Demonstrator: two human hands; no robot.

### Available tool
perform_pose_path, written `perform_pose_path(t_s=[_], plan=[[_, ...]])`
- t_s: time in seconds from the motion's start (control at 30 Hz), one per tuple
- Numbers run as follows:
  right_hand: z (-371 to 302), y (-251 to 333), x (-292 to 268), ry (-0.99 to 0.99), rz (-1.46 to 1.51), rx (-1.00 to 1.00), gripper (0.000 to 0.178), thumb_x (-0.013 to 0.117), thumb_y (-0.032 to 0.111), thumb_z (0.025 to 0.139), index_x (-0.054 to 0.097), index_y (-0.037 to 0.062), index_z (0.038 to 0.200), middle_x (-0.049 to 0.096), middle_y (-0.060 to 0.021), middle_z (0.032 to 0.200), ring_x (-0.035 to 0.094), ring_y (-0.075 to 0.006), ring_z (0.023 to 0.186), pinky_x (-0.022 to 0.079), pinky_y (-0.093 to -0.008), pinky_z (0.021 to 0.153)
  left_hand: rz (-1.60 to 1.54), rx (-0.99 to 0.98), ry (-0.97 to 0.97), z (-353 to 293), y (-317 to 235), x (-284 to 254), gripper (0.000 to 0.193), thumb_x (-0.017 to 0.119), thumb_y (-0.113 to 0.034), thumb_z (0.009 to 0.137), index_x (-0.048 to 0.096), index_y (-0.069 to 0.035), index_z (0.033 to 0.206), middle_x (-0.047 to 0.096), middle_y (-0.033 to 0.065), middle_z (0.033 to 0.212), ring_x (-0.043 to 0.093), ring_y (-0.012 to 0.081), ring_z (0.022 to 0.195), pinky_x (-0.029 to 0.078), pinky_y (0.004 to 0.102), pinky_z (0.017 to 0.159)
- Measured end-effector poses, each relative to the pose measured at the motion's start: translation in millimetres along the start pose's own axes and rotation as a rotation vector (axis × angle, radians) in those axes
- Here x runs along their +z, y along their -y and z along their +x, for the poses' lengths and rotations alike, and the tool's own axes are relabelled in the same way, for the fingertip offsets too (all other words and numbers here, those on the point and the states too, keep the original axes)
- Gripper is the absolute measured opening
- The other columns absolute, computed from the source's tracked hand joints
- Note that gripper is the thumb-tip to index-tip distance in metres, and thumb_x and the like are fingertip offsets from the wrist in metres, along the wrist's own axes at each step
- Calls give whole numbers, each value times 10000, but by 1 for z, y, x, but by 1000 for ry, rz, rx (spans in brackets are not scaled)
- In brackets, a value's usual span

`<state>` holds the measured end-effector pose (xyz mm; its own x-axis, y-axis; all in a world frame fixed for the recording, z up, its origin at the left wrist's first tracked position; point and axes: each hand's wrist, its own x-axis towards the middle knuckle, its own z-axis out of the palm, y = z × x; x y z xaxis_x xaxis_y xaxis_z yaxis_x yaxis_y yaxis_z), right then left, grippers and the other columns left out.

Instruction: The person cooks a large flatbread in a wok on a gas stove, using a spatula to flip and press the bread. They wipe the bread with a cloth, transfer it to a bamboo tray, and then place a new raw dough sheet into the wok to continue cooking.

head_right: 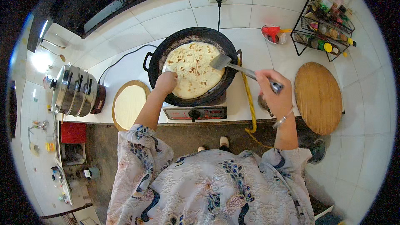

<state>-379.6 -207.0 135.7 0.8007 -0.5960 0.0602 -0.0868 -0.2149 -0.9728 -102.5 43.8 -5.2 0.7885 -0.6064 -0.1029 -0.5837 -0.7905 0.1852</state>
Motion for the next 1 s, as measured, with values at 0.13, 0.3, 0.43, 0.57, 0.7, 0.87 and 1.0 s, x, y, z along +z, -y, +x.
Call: perform_pose_path(t_s=[0.13,0.3,0.43,0.57,0.7,0.87,1.0], plan=[[36,-3,31,45,60,6,219,622,217,835,638,17,923,574,6,663,524,-45,536,406,-170,469,-146,-19,0,5,-1,21,198,599,-178,713,667,-48,847,636,195,789,617,331,727,493,403,691],[64,-34,62,140,183,-129,248,631,229,829,638,23,967,603,-16,691,537,-54,546,432,-173,483,-555,146,87,-5,-78,6,243,612,-176,718,668,-20,896,628,226,756,622,327,659,495,399,662],[28,4,33,-8,140,-114,237,605,223,848,635,27,979,598,-27,664,537,-59,537,437,-174,482,-426,174,-149,-3,-43,-18,239,566,-152,749,645,-11,926,631,218,860,625,308,794,487,379,738],[-18,58,7,-55,-138,-141,251,609,243,840,636,19,948,577,-17,624,527,-53,536,416,-170,459,-193,61,-251,-9,13,-38,186,566,-163,736,638,-26,840,632,199,822,611,355,814,487,421,734],[-27,86,7,3,-248,-22,265,640,274,811,638,26,905,560,-11,604,511,-55,515,394,-183,433,11,85,-80,5,21,-21,157,511,-90,766,638,-33,838,634,173,896,615,335,860,497,414,733],[-15,114,34,73,-418,-9,337,615,379,816,641,44,837,536,-26,530,470,-61,423,362,-197,377,70,98,57,11,14,-17,190,508,-71,767,647,-27,887,632,181,956,614,320,908,499,385,757],[-10,115,36,86,-460,99,435,555,481,825,637,55,850,518,-31,487,452,-65,371,354,-193,360,38,145,166,6,5,-24,203,528,-95,744,647,-19,890,630,198,947,614,321,902,496,380,767]])
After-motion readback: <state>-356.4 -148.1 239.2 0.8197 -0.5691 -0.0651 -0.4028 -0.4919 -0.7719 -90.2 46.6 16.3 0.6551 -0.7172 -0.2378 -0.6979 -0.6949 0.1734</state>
